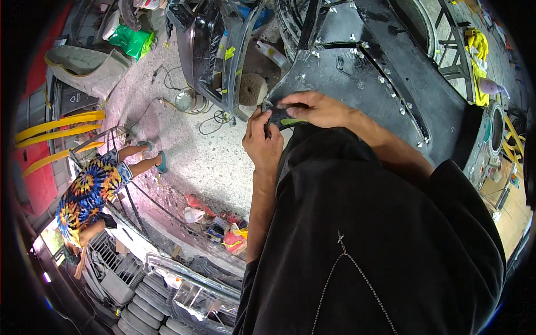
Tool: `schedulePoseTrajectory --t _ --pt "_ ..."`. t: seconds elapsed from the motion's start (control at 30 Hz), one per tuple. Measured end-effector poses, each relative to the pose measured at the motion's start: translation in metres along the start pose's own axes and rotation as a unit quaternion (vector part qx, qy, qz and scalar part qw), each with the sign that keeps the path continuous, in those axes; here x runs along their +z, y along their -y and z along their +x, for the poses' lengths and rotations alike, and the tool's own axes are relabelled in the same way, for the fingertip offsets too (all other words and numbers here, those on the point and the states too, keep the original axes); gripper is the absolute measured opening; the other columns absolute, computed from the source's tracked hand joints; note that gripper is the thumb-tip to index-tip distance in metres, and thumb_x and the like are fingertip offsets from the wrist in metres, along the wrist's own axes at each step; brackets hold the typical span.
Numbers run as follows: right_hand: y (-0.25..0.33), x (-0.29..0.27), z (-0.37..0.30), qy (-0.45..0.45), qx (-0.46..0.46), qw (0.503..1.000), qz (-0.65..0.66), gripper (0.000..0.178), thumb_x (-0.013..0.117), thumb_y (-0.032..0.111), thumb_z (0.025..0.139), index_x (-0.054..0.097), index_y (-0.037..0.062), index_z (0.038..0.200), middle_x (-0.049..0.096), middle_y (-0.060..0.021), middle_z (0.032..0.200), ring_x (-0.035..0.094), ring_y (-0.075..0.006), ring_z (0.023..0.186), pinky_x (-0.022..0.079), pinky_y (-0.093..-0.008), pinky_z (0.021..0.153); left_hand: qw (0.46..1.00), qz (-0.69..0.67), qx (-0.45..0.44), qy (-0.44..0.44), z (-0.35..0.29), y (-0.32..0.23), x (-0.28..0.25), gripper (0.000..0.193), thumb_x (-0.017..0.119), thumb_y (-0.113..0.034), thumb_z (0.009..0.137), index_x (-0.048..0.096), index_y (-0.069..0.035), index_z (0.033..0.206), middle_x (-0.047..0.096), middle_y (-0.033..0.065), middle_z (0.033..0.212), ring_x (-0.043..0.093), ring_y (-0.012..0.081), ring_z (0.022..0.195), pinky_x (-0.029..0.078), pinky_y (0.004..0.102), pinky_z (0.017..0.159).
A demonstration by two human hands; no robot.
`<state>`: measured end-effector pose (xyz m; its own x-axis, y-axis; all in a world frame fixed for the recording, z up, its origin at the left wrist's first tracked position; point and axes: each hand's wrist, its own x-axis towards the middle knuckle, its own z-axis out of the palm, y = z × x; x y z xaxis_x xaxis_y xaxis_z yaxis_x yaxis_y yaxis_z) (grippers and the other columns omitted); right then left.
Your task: Repairing a damaged car fender by cleaning, applying adhesive or filler, and sanding.
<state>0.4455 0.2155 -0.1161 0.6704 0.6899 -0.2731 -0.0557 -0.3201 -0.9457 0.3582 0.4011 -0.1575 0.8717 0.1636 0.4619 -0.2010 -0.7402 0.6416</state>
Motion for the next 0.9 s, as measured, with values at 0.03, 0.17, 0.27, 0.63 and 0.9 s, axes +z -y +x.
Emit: schedulePoseTrajectory --t 0.03,0.17,0.27,0.63,0.9 --pt "-0.001 0.002 0.001 0.023 -0.008 1.000 -0.006 0.036 0.051 0.027 0.100 0.059 0.0071 0.129 0.063 -0.0156 0.119 0.059 -0.0252 0.113 0.045 -0.0352 0.097 0.999 -0.028 -0.032 -0.007 -0.002 0.001 0.001 0.032 0.060 0.008 0.077 0.062 -0.001 0.108 0.067 0.0128 0.104 0.057 0.0101 0.065 0.048 0.0245 0.059" --pt "-0.001 -0.012 0.018 0.107 0.023 0.994 0.006 0.037 0.054 0.027 0.100 0.058 0.0102 0.132 0.066 -0.0067 0.098 0.059 -0.0151 0.092 0.047 -0.0306 0.085 0.989 -0.074 -0.126 -0.004 -0.005 -0.012 0.000 0.036 0.061 0.008 0.078 0.061 -0.002 0.112 0.068 0.0132 0.102 0.057 0.0098 0.064 0.048 0.0244 0.059" --pt "-0.002 -0.024 0.037 0.163 -0.025 0.986 -0.007 0.028 0.050 0.024 0.101 0.063 0.0055 0.118 0.064 -0.0051 0.088 0.056 -0.0145 0.085 0.047 -0.0324 0.080 0.990 -0.068 -0.124 -0.003 0.001 -0.016 -0.001 0.043 0.059 0.007 0.076 0.058 -0.003 0.118 0.069 0.0181 0.097 0.070 0.0307 0.077 0.056 0.0360 0.066" --pt "-0.025 0.022 0.034 -0.029 -0.217 0.969 -0.115 0.018 0.051 0.023 0.099 0.062 0.0101 0.093 0.053 -0.0065 0.087 0.055 -0.0260 0.095 0.036 -0.0416 0.087 0.996 -0.047 -0.064 -0.028 0.000 -0.006 0.004 0.045 0.057 0.007 0.078 0.057 -0.004 0.122 0.069 0.0183 0.096 0.070 0.0329 0.078 0.056 0.0387 0.067" --pt "-0.033 0.027 0.045 -0.059 -0.197 0.974 -0.098 0.014 0.054 0.020 0.097 0.059 0.0088 0.091 0.052 -0.0074 0.087 0.054 -0.0283 0.090 0.032 -0.0456 0.085 0.991 -0.013 -0.125 0.039 0.000 -0.014 -0.005 0.040 0.058 0.007 0.078 0.060 -0.002 0.117 0.069 0.0194 0.094 0.070 0.0319 0.075 0.055 0.0368 0.066"
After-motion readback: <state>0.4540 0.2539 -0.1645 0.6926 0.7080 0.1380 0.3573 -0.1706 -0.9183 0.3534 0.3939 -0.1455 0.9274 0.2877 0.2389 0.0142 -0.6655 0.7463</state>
